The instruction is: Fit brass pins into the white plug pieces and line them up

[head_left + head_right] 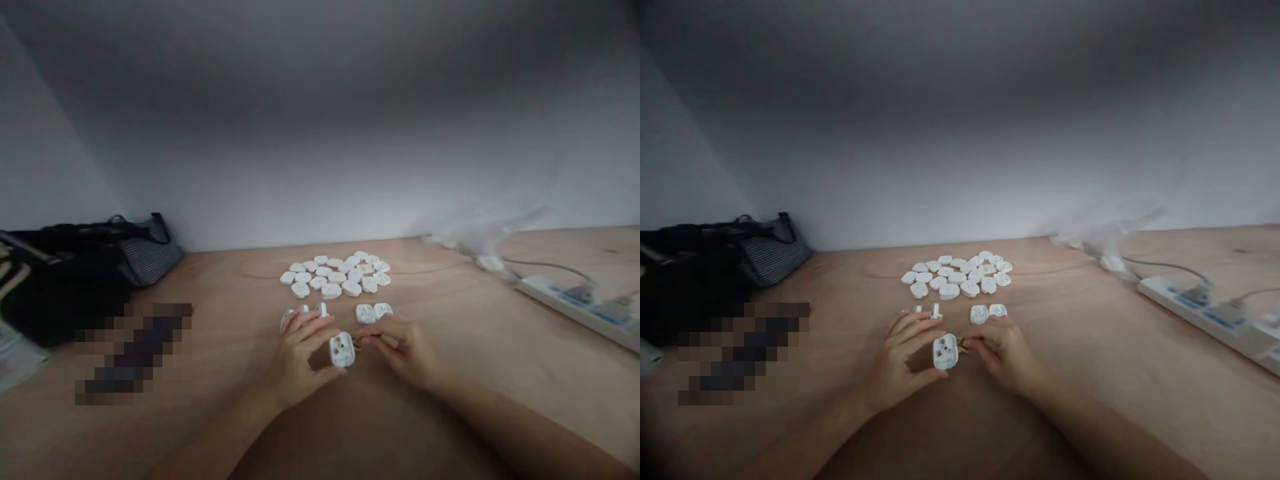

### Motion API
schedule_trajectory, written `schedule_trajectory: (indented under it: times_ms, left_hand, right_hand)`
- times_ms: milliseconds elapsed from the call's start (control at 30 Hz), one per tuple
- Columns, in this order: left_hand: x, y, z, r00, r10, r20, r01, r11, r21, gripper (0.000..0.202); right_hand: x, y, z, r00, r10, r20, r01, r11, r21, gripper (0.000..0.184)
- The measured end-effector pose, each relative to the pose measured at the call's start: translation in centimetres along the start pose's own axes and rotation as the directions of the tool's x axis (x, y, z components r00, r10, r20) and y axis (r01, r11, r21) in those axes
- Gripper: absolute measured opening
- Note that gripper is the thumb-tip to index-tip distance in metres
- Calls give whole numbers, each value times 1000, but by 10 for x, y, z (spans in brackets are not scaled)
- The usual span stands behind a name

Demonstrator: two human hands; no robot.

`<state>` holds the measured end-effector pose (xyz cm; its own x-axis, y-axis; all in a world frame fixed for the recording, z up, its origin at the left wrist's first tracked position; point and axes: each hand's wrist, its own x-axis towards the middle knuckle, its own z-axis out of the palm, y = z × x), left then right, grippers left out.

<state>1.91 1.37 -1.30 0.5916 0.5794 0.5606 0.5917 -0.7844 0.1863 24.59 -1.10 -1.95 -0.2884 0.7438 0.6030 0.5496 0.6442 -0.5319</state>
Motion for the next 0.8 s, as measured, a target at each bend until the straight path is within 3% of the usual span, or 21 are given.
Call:
schedule_trajectory:
  times_ms: [200,467,800]
  left_hand:
    - [0,1,2,1000,0,27,0,1000,4,47]
    - [0,4,2,1000,-4,12,4,1000,4,46]
    - [2,10,1,1000,-15,-8,15,1000,-22,44]
  right_hand:
    - [0,-6,1,981,-186,58,186,983,12,22]
    - [-2,-10,5,987,-144,68,153,976,-155,14]
    - [-5,-15,8,966,-258,-8,246,929,-276,13]
